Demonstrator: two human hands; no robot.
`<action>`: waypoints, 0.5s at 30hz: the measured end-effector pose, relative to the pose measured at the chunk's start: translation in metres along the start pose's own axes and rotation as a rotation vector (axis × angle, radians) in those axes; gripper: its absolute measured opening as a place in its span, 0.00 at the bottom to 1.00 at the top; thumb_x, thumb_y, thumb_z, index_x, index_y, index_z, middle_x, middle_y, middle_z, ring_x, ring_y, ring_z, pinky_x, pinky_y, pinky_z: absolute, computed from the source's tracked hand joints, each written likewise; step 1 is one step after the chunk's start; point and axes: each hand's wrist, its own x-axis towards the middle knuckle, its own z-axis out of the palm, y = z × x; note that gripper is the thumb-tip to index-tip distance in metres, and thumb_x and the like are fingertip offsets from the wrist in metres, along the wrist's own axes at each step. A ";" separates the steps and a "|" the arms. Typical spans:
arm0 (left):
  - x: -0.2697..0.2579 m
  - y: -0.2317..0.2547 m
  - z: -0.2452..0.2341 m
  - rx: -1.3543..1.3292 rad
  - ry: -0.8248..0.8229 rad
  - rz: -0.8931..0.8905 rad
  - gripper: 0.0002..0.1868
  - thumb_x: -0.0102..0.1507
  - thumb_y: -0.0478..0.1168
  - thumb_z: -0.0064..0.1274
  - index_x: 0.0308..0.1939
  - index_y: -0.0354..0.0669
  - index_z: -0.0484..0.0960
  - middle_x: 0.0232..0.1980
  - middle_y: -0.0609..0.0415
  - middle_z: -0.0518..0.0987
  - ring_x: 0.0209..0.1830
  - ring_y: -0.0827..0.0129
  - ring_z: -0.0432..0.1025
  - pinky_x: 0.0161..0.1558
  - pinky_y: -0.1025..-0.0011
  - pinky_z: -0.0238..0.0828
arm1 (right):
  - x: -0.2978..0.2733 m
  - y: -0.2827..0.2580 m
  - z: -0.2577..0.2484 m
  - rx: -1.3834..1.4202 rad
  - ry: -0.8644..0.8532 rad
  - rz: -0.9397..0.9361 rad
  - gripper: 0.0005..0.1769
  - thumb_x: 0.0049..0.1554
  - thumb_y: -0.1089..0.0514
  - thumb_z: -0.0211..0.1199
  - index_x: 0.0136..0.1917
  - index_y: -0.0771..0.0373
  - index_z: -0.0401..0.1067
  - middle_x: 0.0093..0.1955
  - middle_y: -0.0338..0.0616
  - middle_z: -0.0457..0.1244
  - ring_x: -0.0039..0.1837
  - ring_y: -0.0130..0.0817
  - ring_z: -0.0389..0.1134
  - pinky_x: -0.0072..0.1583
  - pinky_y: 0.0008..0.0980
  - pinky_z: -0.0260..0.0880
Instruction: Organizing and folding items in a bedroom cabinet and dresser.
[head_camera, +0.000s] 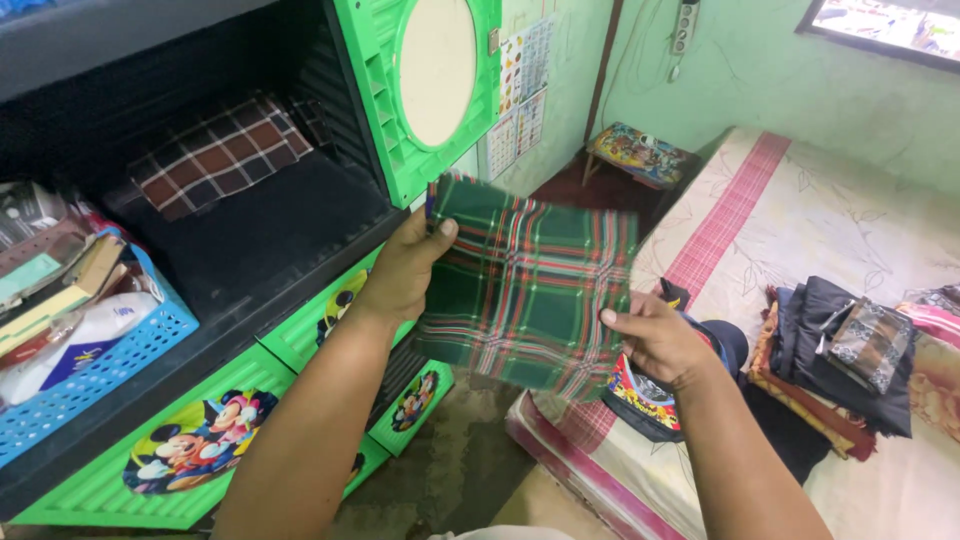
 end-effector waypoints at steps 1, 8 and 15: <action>0.002 0.002 -0.002 0.002 -0.003 0.003 0.19 0.72 0.41 0.49 0.66 0.39 0.73 0.61 0.56 0.79 0.61 0.70 0.71 0.66 0.66 0.65 | -0.002 -0.006 0.015 0.000 -0.001 -0.005 0.34 0.58 0.55 0.69 0.72 0.73 0.65 0.59 0.51 0.68 0.58 0.42 0.66 0.56 0.43 0.65; 0.016 0.022 -0.007 -0.013 0.174 -0.025 0.19 0.71 0.42 0.48 0.64 0.41 0.74 0.58 0.54 0.80 0.57 0.69 0.72 0.63 0.66 0.67 | -0.017 -0.055 0.113 -0.086 -0.007 -0.237 0.34 0.56 0.62 0.64 0.74 0.61 0.59 0.66 0.42 0.66 0.66 0.33 0.68 0.67 0.41 0.67; 0.024 -0.052 -0.065 0.107 0.178 -0.245 0.21 0.72 0.49 0.47 0.62 0.38 0.76 0.54 0.50 0.81 0.52 0.65 0.75 0.57 0.61 0.72 | 0.002 -0.042 0.093 -0.094 0.142 -0.203 0.26 0.63 0.61 0.59 0.72 0.66 0.62 0.58 0.48 0.68 0.55 0.35 0.71 0.57 0.40 0.74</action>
